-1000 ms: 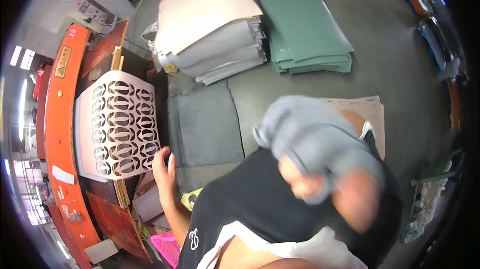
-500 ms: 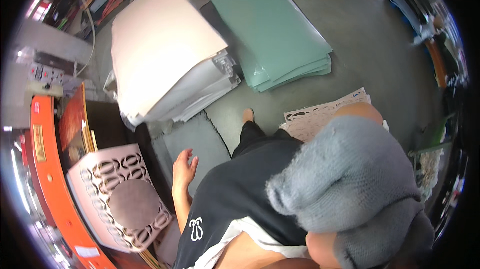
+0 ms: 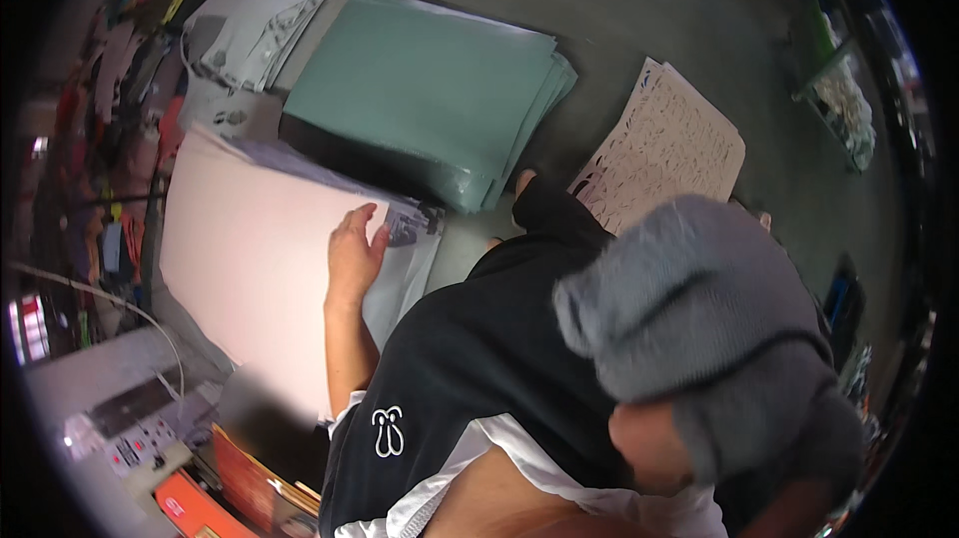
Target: The person sorts white cutout pieces from a pink basket into a plastic bag, then places a large white sheet with cutouts onto a table and smooths it. The person continues to handle cutouts and sheets, organizing them on the work surface.
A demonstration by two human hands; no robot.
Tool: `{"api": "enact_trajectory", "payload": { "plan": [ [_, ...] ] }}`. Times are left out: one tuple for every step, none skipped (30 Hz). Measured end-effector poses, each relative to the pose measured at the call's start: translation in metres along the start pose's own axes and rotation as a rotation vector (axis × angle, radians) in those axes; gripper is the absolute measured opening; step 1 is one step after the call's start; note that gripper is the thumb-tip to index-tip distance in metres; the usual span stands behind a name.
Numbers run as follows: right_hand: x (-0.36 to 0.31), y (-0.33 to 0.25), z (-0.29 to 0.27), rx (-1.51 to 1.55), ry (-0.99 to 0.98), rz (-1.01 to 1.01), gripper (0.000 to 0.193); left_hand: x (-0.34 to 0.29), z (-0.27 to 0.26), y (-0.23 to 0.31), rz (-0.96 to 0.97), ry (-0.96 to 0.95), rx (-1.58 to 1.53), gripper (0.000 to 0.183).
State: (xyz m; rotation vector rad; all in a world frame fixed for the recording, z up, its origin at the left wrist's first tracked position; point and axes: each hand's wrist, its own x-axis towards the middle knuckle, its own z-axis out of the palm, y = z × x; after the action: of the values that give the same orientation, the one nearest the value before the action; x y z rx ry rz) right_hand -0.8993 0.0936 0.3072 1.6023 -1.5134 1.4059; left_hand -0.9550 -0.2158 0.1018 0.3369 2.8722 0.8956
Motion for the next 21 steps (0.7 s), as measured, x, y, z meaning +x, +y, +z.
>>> {"api": "enact_trajectory", "payload": {
  "plan": [
    [-0.001,0.01,-0.002,-0.036,0.036,-0.006,0.047,0.01,0.004,-0.001,-0.052,-0.003,-0.094,0.032],
    [-0.004,0.02,-0.006,-0.073,0.072,-0.005,0.047,0.014,0.011,-0.001,0.053,-0.029,-0.051,0.032],
    [-0.01,0.035,-0.011,-0.098,0.112,0.034,0.048,0.019,0.02,0.0,0.022,-0.124,-0.02,0.033],
    [-0.016,0.046,-0.017,-0.123,0.137,0.063,0.049,0.022,0.028,0.001,0.038,-0.167,-0.075,0.034],
    [-0.025,0.061,-0.022,-0.141,0.162,0.12,0.05,0.025,0.036,0.001,-0.017,-0.258,-0.111,0.034],
    [-0.036,0.075,-0.029,-0.151,0.173,0.2,0.051,0.03,0.04,0.0,-0.025,-0.261,-0.114,0.035],
    [-0.049,0.087,-0.036,-0.152,0.175,0.313,0.052,0.034,0.044,-0.002,-0.079,-0.302,-0.103,0.036],
    [-0.061,0.095,-0.046,-0.161,0.144,0.46,0.052,0.04,0.048,-0.004,-0.132,-0.331,-0.089,0.036],
    [-0.075,0.103,-0.057,-0.174,0.105,0.606,0.052,0.049,0.051,-0.006,-0.139,-0.337,-0.049,0.037],
    [-0.087,0.11,-0.068,-0.169,0.085,0.761,0.051,0.062,0.053,-0.009,-0.15,-0.331,-0.004,0.037],
    [-0.099,0.121,-0.081,-0.137,0.097,0.871,0.05,0.077,0.056,-0.01,-0.178,-0.33,0.062,0.038],
    [-0.109,0.132,-0.094,-0.106,0.112,0.981,0.048,0.093,0.061,-0.01,-0.199,-0.346,0.079,0.038],
    [-0.117,0.142,-0.107,-0.076,0.13,1.09,0.047,0.114,0.069,-0.008,-0.126,-0.34,0.08,0.038],
    [-0.125,0.159,-0.125,-0.052,0.127,1.115,0.046,0.137,0.081,-0.003,-0.065,-0.327,0.09,0.038],
    [-0.133,0.178,-0.146,-0.02,0.113,1.134,0.046,0.162,0.094,0.002,-0.04,-0.328,0.112,0.038],
    [-0.14,0.194,-0.168,0.044,0.101,1.15,0.045,0.187,0.112,0.009,0.003,-0.33,0.129,0.038],
    [-0.148,0.213,-0.192,0.043,0.074,1.123,0.044,0.217,0.135,0.015,-0.014,-0.375,0.027,0.038],
    [-0.155,0.233,-0.217,0.045,0.037,1.09,0.044,0.246,0.16,0.02,-0.046,-0.414,-0.067,0.037],
    [-0.161,0.249,-0.247,-0.042,-0.039,1.2,0.043,0.276,0.187,0.022,-0.143,-0.438,-0.256,0.036],
    [-0.168,0.267,-0.279,-0.068,-0.056,1.104,0.043,0.296,0.21,0.02,-0.15,-0.386,-0.319,0.036],
    [-0.173,0.285,-0.308,-0.115,-0.06,1.046,0.043,0.309,0.23,0.016,-0.235,-0.358,-0.262,0.035]
  ]
}}
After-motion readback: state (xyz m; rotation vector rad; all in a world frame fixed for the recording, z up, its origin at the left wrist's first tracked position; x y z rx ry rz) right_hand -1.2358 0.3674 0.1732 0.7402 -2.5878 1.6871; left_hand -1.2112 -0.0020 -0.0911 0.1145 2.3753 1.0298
